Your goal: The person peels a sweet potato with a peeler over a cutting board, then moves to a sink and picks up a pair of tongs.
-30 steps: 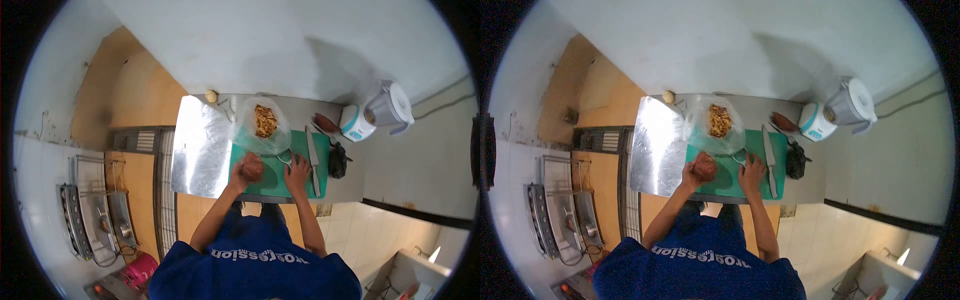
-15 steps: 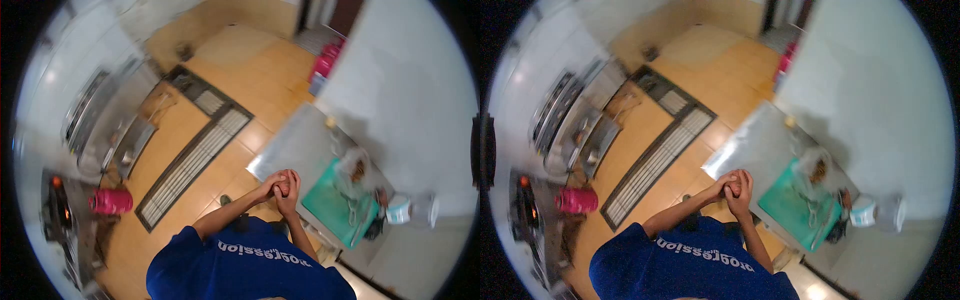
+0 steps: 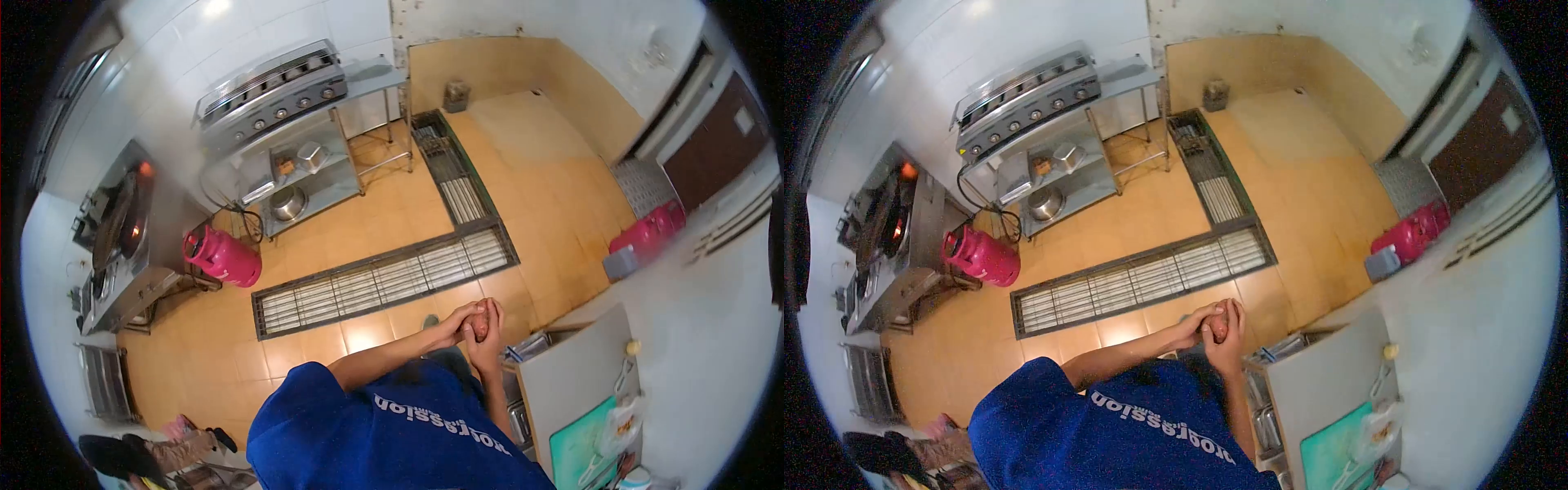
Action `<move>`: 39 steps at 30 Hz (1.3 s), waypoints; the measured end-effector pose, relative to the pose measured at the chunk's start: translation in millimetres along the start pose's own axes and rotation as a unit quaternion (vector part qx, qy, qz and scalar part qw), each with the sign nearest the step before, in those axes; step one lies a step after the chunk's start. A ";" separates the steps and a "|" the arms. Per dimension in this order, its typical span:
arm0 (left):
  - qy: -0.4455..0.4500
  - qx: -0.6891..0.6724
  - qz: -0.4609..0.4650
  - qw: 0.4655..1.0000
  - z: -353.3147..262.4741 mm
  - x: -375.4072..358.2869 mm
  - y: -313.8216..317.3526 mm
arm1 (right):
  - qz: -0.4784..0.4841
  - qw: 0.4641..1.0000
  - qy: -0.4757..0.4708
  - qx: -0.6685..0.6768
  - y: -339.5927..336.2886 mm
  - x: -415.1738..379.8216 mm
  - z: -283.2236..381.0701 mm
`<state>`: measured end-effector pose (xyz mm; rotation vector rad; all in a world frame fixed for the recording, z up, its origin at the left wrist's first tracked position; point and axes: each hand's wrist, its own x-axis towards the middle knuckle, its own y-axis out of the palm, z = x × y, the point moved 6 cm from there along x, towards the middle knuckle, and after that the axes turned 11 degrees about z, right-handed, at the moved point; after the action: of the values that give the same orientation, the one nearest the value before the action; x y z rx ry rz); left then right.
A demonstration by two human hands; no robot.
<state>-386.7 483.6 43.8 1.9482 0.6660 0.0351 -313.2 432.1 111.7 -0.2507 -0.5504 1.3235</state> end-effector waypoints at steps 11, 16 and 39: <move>0.174 -0.037 -0.148 0.973 -170.3 -92.0 -109.9 | 0.218 0.970 -0.091 0.062 172.1 144.9 53.0; 0.233 -0.094 -0.164 0.954 -243.2 -171.4 -181.6 | 0.271 0.951 -0.100 0.111 289.1 181.4 95.4; 0.181 -0.175 -0.107 0.962 -384.1 -645.9 -415.4 | 0.298 0.942 -0.102 0.115 745.0 66.8 387.2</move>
<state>-1232.3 632.5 42.6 1.5312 1.0345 0.3592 -1133.0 625.1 101.3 -0.0861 -0.5040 2.0044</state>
